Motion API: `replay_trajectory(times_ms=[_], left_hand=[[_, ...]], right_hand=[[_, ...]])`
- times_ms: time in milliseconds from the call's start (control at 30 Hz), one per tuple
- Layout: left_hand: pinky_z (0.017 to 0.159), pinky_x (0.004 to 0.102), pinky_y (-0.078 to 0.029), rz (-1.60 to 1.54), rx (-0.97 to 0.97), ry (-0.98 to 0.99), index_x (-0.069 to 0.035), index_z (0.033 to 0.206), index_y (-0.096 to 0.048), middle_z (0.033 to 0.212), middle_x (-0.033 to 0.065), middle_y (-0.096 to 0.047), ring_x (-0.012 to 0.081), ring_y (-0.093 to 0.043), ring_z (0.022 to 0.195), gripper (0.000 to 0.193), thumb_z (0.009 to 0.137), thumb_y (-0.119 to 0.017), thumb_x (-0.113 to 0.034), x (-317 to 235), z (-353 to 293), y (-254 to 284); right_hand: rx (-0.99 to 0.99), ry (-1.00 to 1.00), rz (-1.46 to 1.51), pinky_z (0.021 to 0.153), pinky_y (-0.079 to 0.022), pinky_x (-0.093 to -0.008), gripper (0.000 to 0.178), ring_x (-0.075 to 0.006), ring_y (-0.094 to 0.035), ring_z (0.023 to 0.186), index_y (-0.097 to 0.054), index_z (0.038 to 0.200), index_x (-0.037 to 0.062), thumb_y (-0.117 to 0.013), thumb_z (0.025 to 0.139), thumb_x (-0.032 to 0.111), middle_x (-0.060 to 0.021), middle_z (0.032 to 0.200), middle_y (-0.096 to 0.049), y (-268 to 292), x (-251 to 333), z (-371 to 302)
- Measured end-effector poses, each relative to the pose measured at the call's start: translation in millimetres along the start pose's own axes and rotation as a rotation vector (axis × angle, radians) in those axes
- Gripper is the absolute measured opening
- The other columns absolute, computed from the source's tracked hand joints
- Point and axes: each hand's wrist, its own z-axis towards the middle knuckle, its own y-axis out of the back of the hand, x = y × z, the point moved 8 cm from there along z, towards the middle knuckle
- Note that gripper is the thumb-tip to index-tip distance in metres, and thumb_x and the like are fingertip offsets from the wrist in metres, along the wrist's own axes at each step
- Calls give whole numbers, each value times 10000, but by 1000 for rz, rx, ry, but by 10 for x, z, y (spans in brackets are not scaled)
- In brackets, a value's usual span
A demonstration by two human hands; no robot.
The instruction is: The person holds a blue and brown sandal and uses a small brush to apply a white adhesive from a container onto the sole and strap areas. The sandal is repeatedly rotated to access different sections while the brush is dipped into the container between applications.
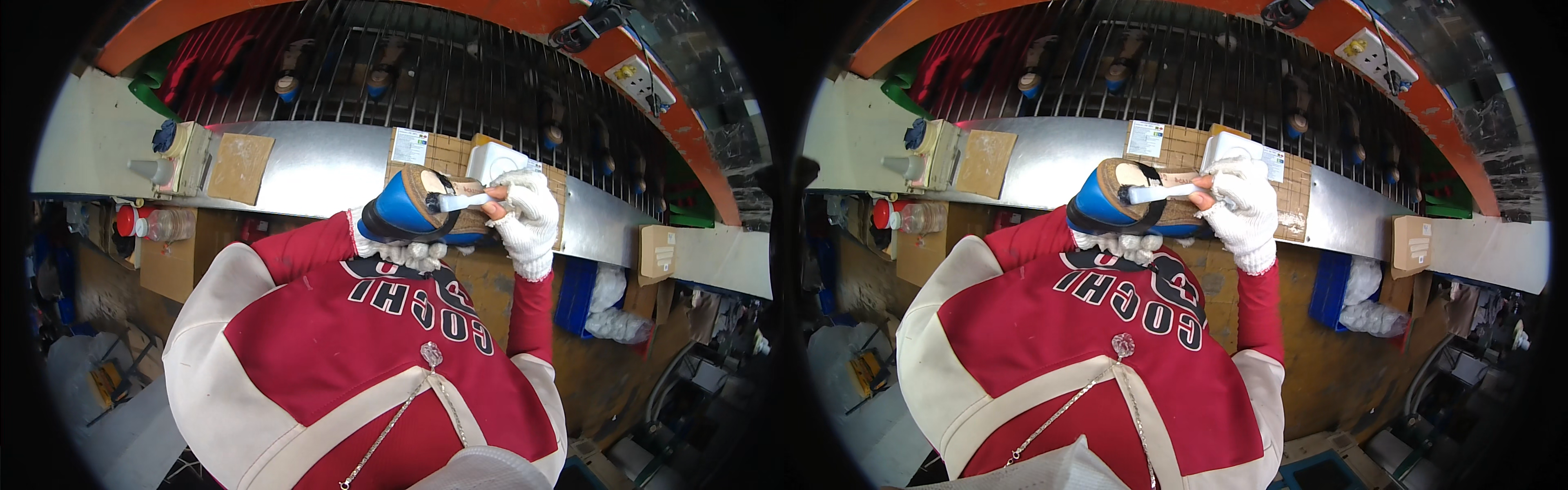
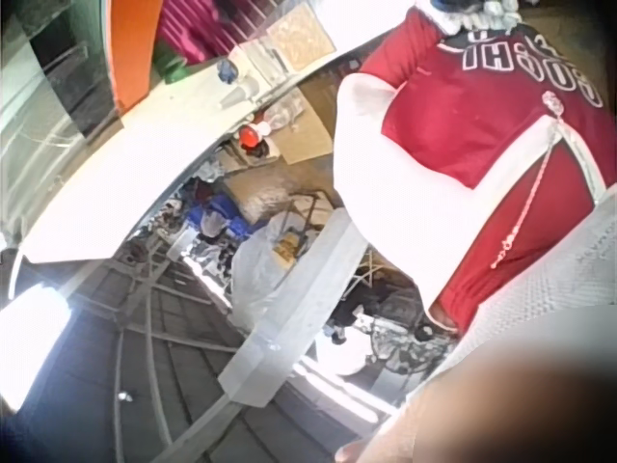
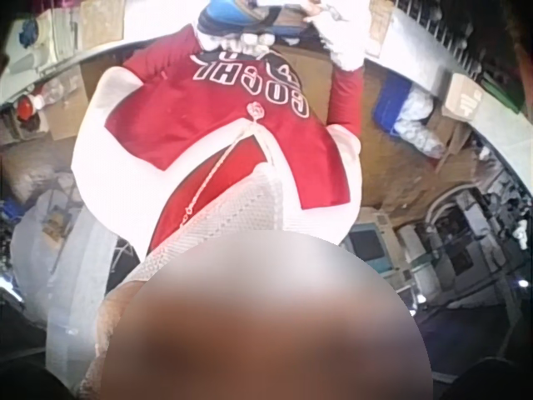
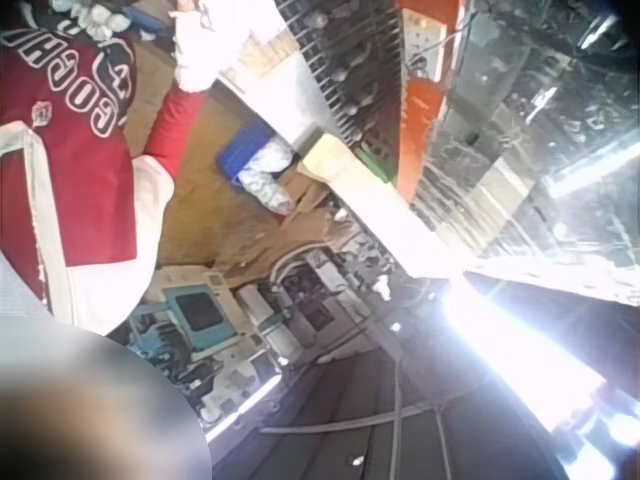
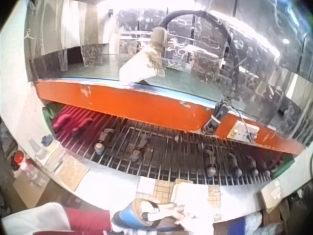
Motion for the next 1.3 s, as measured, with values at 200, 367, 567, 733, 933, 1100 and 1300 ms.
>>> replay_trajectory(times_ms=[200,367,567,733,933,1100,1300], left_hand=[[1068,300,-501,-540,6,165,4,1435,-457,1396,190,-542,254,-607,1217,548,988,-637,-255,632,-33,-107],[1060,302,-501,-988,-141,232,5,1470,-390,1406,195,-517,256,-585,1239,608,1017,-568,-360,1107,-100,-166],[988,331,-538,-1042,-94,291,-20,1443,-439,1352,184,-565,242,-626,1154,590,1016,-542,-414,1091,-133,-216],[928,356,-569,-1049,-104,355,-42,1421,-480,1307,174,-605,231,-660,1083,584,1015,-520,-459,932,-216,-145],[855,386,-605,-923,-323,438,-68,1395,-530,1252,162,-652,218,-701,999,588,1014,-494,-514,483,-182,372],[941,338,-560,-508,-497,327,-61,1410,-519,1301,129,-645,212,-673,1097,595,1012,-517,-502,-30,-82,658],[983,326,-521,-110,-288,115,20,1407,-495,1284,133,-640,170,-638,1138,707,937,-638,-489,-459,53,655]], right_hand=[[22,-1,-51,768,-488,-345,219,-227,-607,897,-782,885,85,-853,687,147,-64,873,-691,72,45,-70],[39,8,-154,762,-488,-345,231,-229,-611,879,-781,883,86,-860,680,163,-61,857,-689,124,79,-147],[31,72,-219,775,-460,-343,246,-218,-604,861,-777,891,97,-865,672,163,-46,864,-693,219,137,-219],[-39,-31,-391,746,-431,-340,193,-214,-590,825,-769,876,97,-846,716,173,-44,862,-676,427,123,-291],[-210,-222,-317,695,-434,-341,165,-210,-587,763,-754,868,67,-825,763,173,-63,843,-651,102,181,-580],[-177,-432,34,728,-446,-320,182,-214,-578,763,-753,868,45,-830,763,173,-63,814,-636,-112,83,-784],[-373,-465,-146,720,-456,-320,183,-198,-584,780,-756,891,26,-821,783,157,-77,839,-652,47,-117,-708]])
